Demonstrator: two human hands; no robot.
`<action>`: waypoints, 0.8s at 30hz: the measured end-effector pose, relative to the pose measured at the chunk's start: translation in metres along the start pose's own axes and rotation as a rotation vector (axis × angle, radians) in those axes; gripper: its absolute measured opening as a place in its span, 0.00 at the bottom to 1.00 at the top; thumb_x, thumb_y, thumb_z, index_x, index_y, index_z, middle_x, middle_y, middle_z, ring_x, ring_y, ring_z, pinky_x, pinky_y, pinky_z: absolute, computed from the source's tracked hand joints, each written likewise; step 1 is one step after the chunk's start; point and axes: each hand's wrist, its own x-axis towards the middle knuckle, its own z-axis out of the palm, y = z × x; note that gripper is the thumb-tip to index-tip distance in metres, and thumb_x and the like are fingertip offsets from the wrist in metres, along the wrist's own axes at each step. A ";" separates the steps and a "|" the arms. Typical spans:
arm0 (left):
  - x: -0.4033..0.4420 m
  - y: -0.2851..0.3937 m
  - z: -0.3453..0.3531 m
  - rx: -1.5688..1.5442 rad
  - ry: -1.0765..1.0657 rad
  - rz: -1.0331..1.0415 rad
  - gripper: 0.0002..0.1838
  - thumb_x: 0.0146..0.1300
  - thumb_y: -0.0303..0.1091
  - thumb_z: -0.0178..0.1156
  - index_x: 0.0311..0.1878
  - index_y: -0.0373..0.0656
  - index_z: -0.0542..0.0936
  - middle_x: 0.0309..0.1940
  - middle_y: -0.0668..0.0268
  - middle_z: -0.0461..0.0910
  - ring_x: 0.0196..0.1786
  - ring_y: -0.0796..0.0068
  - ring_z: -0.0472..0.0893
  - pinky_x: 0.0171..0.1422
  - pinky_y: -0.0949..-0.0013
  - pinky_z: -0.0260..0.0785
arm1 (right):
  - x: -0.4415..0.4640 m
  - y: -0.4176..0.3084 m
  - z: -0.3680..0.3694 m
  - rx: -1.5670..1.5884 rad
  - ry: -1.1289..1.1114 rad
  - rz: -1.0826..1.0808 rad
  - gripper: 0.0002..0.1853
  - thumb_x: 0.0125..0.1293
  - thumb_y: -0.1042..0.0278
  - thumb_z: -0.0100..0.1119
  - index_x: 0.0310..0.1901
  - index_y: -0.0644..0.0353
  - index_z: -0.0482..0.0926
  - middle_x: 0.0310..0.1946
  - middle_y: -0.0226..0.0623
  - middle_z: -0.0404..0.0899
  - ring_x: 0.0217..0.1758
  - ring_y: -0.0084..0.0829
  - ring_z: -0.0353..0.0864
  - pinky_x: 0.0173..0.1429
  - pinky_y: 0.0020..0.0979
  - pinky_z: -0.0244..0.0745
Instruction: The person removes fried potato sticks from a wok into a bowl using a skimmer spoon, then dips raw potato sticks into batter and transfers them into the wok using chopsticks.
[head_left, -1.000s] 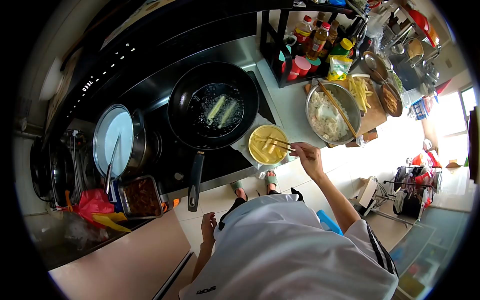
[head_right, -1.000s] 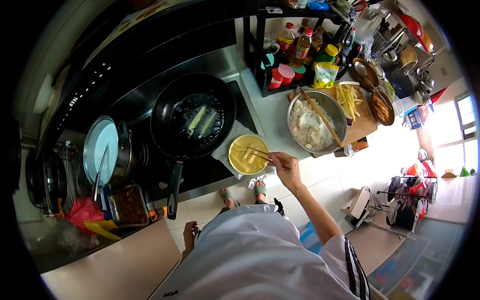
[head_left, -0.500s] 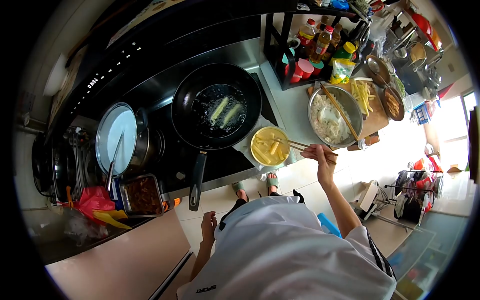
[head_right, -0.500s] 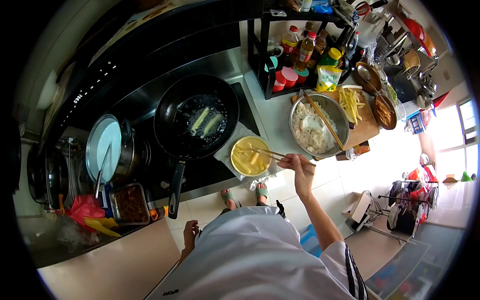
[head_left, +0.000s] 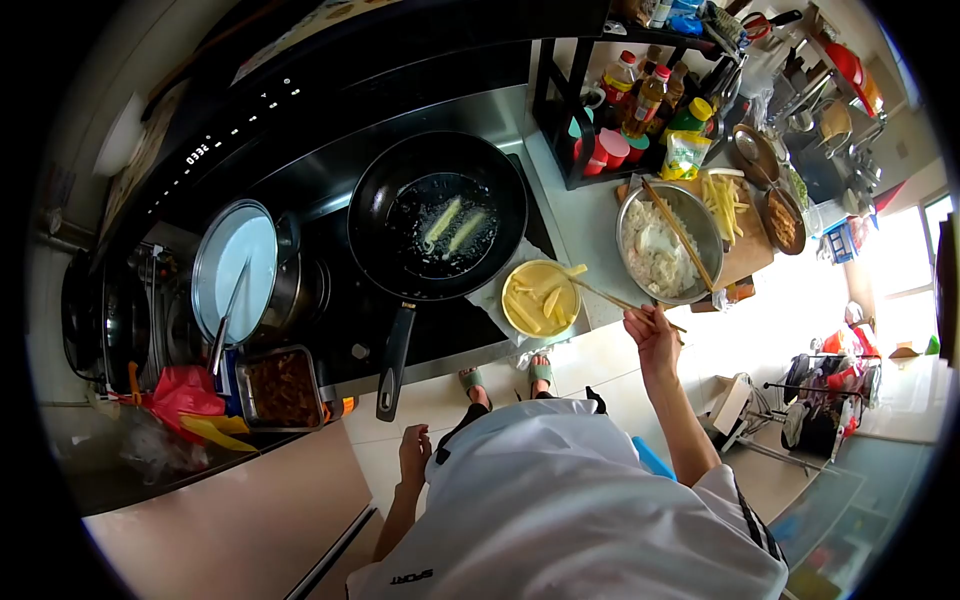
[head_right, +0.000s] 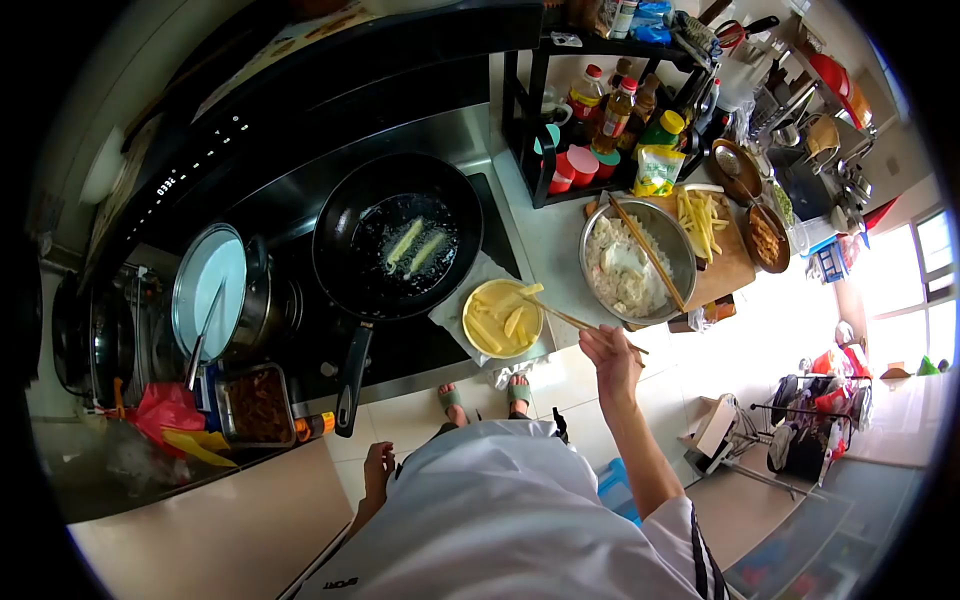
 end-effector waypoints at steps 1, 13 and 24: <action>-0.001 0.000 0.000 0.000 -0.003 -0.008 0.11 0.60 0.21 0.51 0.47 0.38 0.74 0.40 0.56 0.76 0.39 0.63 0.79 0.40 0.67 0.74 | -0.003 -0.009 0.009 0.018 -0.022 0.007 0.16 0.72 0.62 0.45 0.44 0.71 0.72 0.39 0.55 0.80 0.42 0.42 0.84 0.49 0.36 0.81; -0.019 -0.025 0.006 -0.032 0.077 -0.025 0.12 0.60 0.20 0.52 0.47 0.39 0.74 0.38 0.57 0.77 0.37 0.65 0.79 0.38 0.69 0.73 | 0.042 0.039 0.223 -0.135 -0.356 -0.049 0.17 0.71 0.63 0.46 0.41 0.73 0.73 0.37 0.53 0.80 0.37 0.40 0.84 0.42 0.32 0.82; -0.049 -0.053 0.009 -0.211 0.122 -0.149 0.12 0.60 0.19 0.52 0.47 0.37 0.73 0.40 0.57 0.75 0.36 0.67 0.77 0.36 0.71 0.70 | 0.061 0.043 0.252 -0.348 -0.486 -0.211 0.12 0.67 0.70 0.49 0.41 0.71 0.77 0.32 0.43 0.80 0.33 0.32 0.85 0.38 0.26 0.81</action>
